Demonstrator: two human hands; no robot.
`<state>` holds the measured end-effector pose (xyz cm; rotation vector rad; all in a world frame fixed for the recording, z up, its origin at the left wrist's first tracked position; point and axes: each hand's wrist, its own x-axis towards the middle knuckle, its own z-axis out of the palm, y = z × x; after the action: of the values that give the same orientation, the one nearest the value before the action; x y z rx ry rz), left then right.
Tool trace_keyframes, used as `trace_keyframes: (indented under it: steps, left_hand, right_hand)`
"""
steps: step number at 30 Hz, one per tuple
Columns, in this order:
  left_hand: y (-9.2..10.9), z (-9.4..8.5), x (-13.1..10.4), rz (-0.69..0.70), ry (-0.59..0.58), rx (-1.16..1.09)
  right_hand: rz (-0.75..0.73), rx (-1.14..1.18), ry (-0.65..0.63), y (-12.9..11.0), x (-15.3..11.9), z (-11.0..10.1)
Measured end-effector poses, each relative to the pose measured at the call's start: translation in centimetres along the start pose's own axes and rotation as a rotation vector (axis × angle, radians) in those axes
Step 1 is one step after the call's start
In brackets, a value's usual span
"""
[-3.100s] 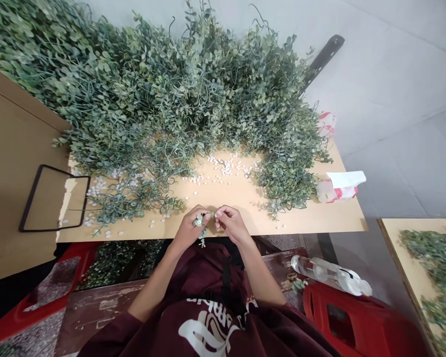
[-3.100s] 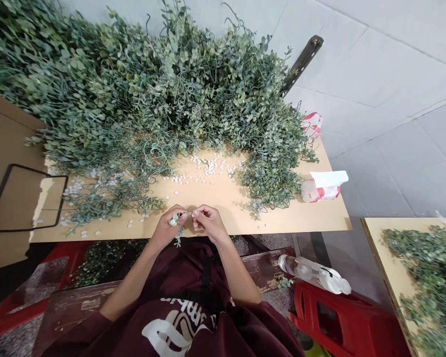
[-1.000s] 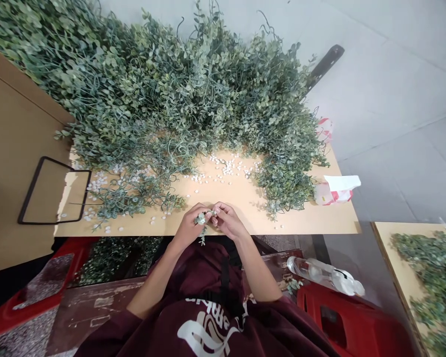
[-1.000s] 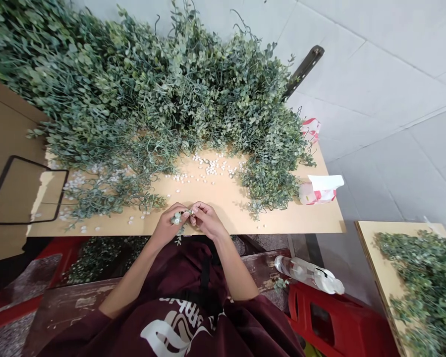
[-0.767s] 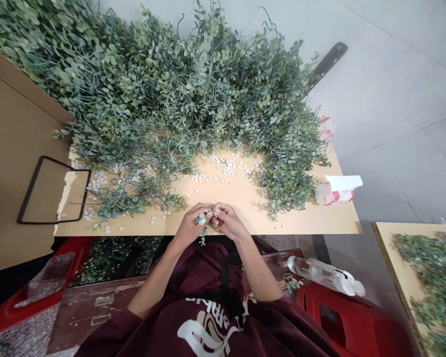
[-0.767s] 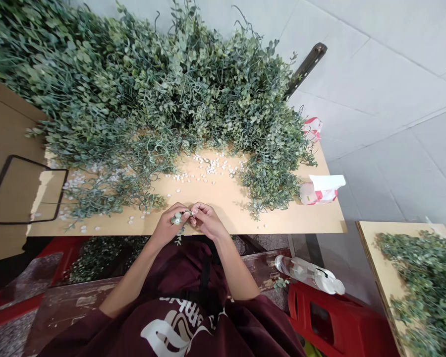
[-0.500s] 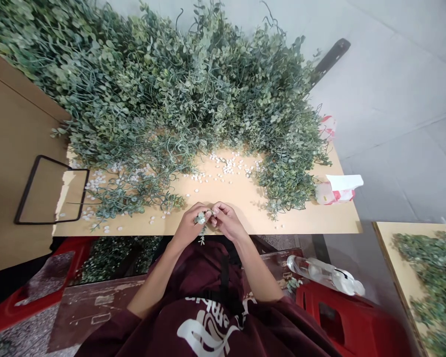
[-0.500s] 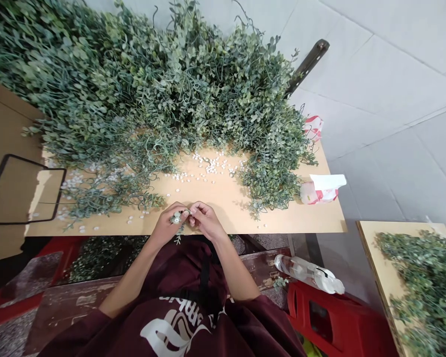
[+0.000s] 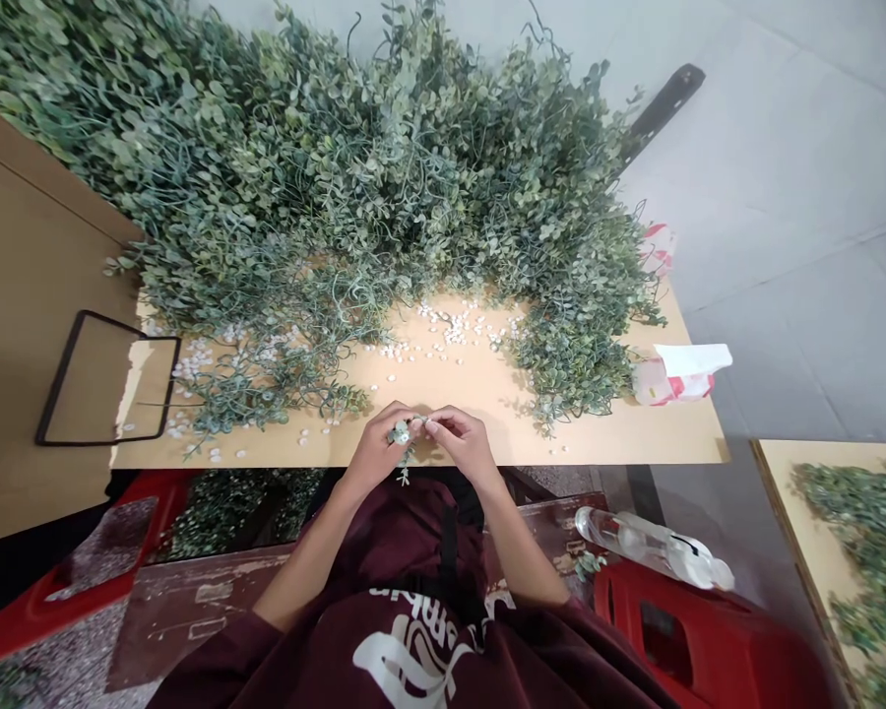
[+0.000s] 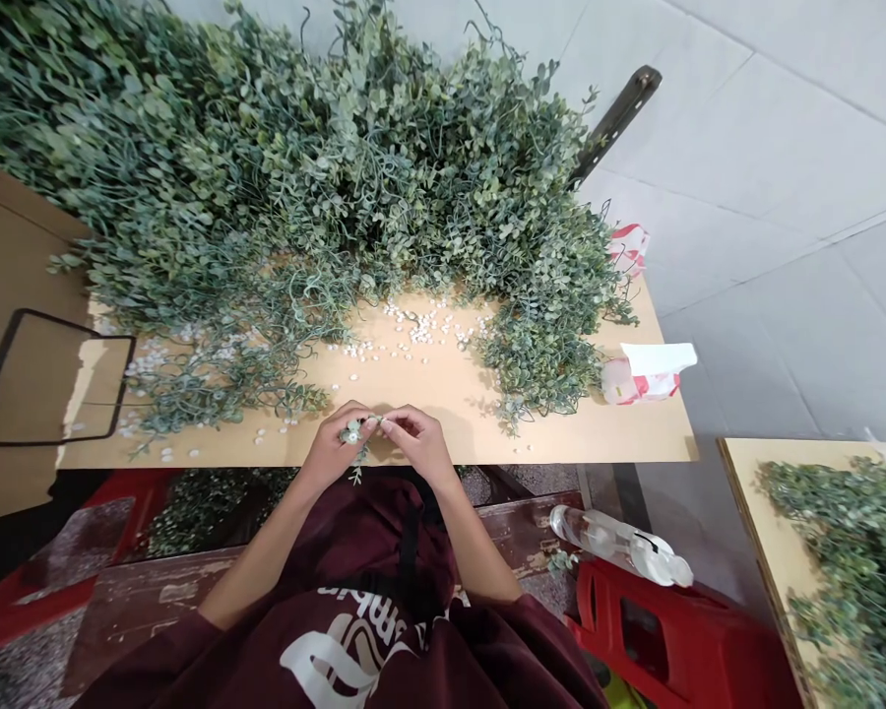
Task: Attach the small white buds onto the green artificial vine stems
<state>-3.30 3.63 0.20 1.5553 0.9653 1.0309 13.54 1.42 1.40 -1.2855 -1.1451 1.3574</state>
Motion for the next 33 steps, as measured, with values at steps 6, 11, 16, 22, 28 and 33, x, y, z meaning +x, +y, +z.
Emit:
trace_keyframes:
  steps: [6,11,16,22,28,33]
  left_hand:
    - [0.0,0.1,0.0,0.008,-0.014,0.02]
    - [0.1,0.1,0.1,0.009,-0.018,0.028]
    - [-0.1,0.2,0.1,0.004,-0.025,0.047]
    - [-0.2,0.2,0.1,0.005,-0.026,0.066]
    - [-0.2,0.1,0.1,-0.005,-0.037,0.067]
    - [-0.2,0.2,0.1,-0.005,-0.031,0.066]
  right_hand:
    - [-0.073,-0.053,0.028,0.2,-0.2,-0.1]
    - [-0.084,-0.048,0.027,0.3,-0.1,-0.3]
    - [-0.052,0.001,0.039,0.8,0.0,-0.8]
    - [-0.036,0.033,0.054,1.3,0.1,-1.1]
    - [-0.038,0.029,0.041,1.2,0.2,-1.2]
    - [-0.027,0.019,0.041,1.0,0.2,-1.2]
